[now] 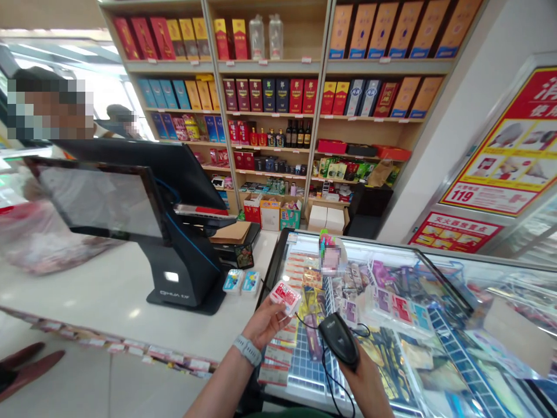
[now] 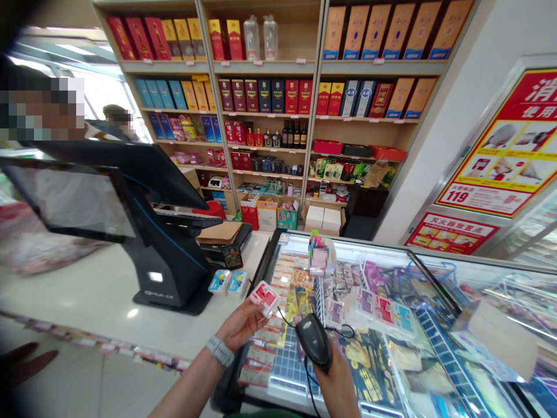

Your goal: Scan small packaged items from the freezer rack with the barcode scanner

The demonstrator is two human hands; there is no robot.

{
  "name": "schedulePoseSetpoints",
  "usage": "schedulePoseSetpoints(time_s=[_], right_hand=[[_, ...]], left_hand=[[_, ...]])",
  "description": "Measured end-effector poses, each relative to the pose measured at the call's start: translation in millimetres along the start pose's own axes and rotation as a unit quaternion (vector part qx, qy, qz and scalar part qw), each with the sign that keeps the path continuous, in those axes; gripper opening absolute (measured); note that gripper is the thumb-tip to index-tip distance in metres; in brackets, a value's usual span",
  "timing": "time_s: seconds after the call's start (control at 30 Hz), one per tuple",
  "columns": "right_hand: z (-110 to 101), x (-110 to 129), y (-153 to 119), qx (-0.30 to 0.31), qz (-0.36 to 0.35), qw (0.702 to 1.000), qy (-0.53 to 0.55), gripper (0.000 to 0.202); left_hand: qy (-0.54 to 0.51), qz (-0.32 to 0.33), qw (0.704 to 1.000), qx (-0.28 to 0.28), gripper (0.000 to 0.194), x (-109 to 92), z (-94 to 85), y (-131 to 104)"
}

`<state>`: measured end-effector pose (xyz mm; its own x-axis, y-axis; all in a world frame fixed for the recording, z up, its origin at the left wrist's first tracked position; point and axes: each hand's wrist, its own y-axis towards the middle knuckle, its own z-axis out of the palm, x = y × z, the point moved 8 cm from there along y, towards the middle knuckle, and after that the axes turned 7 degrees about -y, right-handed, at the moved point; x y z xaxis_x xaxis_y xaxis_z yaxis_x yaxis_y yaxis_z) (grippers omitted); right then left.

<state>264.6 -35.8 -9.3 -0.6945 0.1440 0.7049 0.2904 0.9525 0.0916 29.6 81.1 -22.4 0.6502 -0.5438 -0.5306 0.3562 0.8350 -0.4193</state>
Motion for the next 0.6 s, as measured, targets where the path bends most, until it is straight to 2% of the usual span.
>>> schedulePoseSetpoints(time_s=[0.1,0.3,0.4,0.6], right_hand=[[-2,-2,-1,-0.005,0.003,1.000,-0.012,0.042],[-3,-7,-2,-0.017,0.006,1.000,-0.004,0.037],[-1,-8,-3,-0.024,0.015,1.000,0.007,0.036],[0,0,-4,-0.021,0.010,1.000,0.018,0.035]], left_hand=[[0.022,-0.025,0.999,-0.012,0.040,6,-2.4,5],[-0.006,-0.066,0.995,-0.081,0.014,21,-17.8,14],[-0.019,-0.071,0.995,-0.072,0.016,25,-17.7,12],[0.004,-0.058,0.994,-0.088,0.024,23,-20.3,3]])
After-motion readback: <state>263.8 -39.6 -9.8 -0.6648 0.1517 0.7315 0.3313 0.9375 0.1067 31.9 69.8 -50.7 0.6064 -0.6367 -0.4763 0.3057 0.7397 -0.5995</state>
